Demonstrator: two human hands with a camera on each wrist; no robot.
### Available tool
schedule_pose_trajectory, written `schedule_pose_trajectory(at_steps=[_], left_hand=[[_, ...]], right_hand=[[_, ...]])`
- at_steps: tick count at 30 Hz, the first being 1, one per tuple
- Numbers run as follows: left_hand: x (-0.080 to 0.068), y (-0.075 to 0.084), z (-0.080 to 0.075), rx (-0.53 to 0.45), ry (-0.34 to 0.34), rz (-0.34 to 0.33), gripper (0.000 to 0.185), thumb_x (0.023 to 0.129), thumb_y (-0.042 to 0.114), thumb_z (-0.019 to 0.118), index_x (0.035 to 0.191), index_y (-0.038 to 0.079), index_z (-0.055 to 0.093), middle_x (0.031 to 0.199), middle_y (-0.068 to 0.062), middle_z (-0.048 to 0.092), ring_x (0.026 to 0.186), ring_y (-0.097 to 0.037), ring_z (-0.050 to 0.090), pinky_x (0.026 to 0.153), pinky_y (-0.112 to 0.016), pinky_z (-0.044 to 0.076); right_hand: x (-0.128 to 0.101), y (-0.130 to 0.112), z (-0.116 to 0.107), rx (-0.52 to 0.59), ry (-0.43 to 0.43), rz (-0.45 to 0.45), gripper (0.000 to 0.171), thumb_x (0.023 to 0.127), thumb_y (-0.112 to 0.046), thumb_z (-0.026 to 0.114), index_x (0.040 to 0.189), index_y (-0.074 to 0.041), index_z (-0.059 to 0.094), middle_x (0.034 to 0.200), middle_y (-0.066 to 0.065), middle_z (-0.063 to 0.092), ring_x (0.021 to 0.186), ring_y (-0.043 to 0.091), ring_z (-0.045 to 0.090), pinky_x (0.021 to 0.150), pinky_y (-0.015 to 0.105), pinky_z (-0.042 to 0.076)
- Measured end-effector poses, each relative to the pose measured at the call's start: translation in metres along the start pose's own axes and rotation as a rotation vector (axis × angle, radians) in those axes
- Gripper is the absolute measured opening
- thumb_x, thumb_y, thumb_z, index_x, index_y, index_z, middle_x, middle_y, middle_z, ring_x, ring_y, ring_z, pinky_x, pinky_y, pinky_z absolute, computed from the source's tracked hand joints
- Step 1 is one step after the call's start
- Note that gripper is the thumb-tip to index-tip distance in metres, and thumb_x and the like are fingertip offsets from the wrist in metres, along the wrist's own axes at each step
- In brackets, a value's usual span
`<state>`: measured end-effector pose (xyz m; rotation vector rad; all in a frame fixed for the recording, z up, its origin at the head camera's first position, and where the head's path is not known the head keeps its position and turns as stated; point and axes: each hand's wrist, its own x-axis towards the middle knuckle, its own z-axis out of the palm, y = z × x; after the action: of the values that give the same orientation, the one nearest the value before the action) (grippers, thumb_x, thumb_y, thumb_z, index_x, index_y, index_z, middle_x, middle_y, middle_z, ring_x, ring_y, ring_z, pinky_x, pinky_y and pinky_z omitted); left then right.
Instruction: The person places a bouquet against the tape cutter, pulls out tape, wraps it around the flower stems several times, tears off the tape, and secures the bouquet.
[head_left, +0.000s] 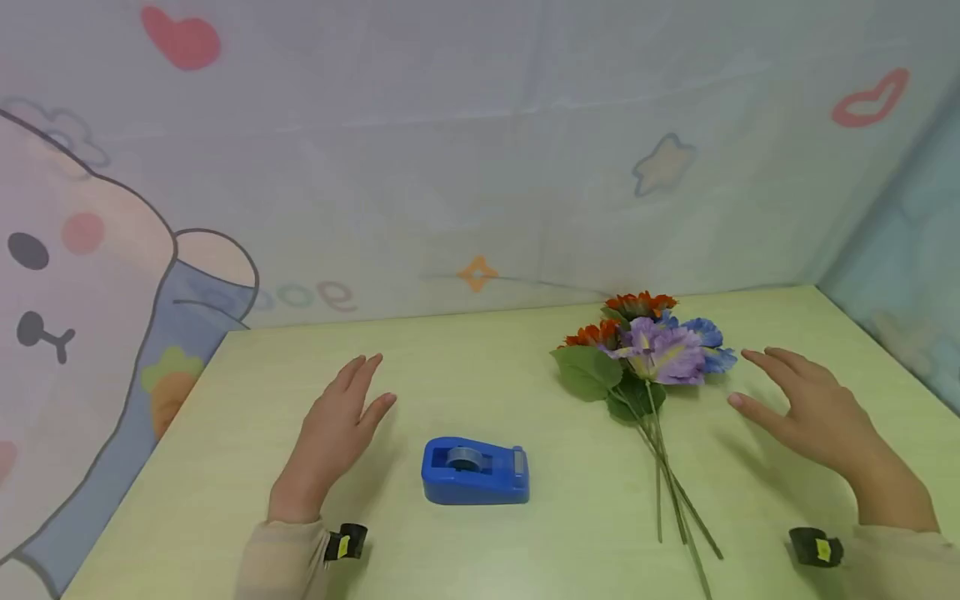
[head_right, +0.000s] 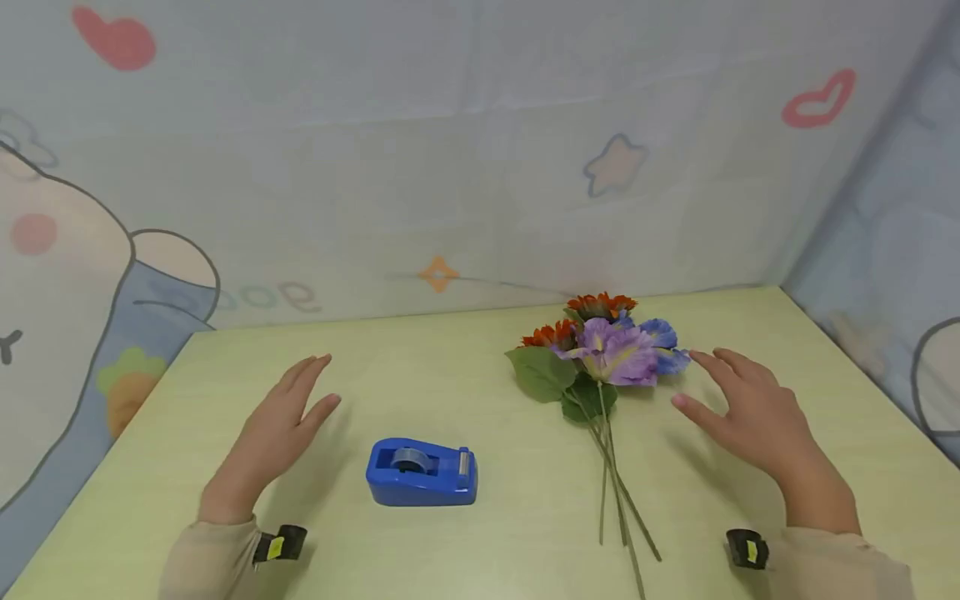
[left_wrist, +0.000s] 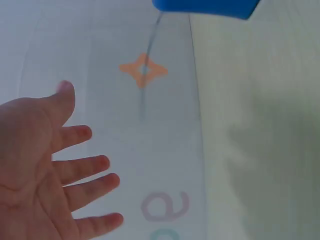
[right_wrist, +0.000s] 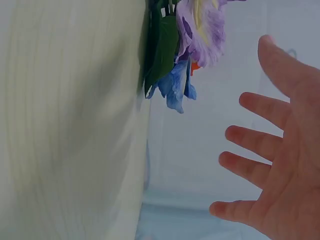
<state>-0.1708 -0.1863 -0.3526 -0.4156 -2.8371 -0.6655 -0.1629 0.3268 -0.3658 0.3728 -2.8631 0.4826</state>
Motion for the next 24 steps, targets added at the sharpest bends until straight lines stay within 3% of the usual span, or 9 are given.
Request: schedule_pose_trajectory(at_steps=[4,9,13,15,19,24], left_hand=[[0.001,0.023,-0.002,-0.046,0.116,0.102,0.05,0.095,0.026,0.056,0.139,0.007,0.042,0.139,-0.016,0.041,0.122,-0.034,0.046,0.091,-0.05,0.043],[0.004,0.052,0.002,-0.138,0.274,0.305,0.036,0.093,0.017,0.059,0.127,0.006,0.054,0.128,-0.009,0.053,0.117,-0.023,0.052,0.089,-0.04,0.047],[0.006,0.074,0.011,-0.196,0.341,0.429,0.03,0.092,0.011,0.059,0.121,0.003,0.058,0.122,-0.01,0.056,0.114,-0.021,0.053,0.089,-0.037,0.047],[0.006,0.087,0.018,-0.203,0.334,0.476,0.03,0.091,0.01,0.059,0.12,0.002,0.058,0.121,-0.011,0.056,0.113,-0.021,0.054,0.09,-0.035,0.046],[0.005,0.111,0.04,-0.208,0.257,0.548,0.029,0.091,0.01,0.059,0.119,0.003,0.059,0.122,-0.01,0.055,0.112,-0.02,0.054,0.09,-0.03,0.047],[-0.005,0.14,0.07,-0.268,0.101,0.525,0.025,0.092,0.013,0.058,0.116,0.007,0.06,0.117,-0.004,0.059,0.105,-0.013,0.057,0.086,-0.022,0.047]], right_hand=[[0.005,-0.006,-0.003,0.016,-0.021,-0.033,0.058,0.092,-0.033,0.058,0.135,0.003,0.041,0.129,0.033,0.039,0.111,0.054,0.038,0.077,0.07,0.033],[0.011,-0.016,-0.001,0.051,-0.063,-0.037,0.056,0.094,-0.033,0.056,0.133,0.005,0.043,0.129,0.033,0.041,0.111,0.052,0.041,0.079,0.066,0.037],[0.015,-0.021,0.003,0.071,-0.082,-0.024,0.056,0.095,-0.034,0.053,0.133,0.006,0.043,0.129,0.034,0.04,0.111,0.053,0.041,0.08,0.066,0.037],[0.016,-0.023,0.005,0.088,-0.09,-0.022,0.055,0.095,-0.034,0.053,0.132,0.007,0.044,0.128,0.035,0.041,0.111,0.053,0.042,0.081,0.066,0.037],[0.017,-0.027,0.01,0.12,-0.097,-0.039,0.05,0.095,-0.03,0.053,0.126,0.009,0.049,0.124,0.034,0.046,0.112,0.052,0.043,0.084,0.064,0.036],[0.017,-0.034,0.015,0.147,-0.135,-0.058,0.047,0.095,-0.027,0.054,0.123,0.011,0.051,0.121,0.033,0.051,0.107,0.05,0.048,0.083,0.06,0.04]])
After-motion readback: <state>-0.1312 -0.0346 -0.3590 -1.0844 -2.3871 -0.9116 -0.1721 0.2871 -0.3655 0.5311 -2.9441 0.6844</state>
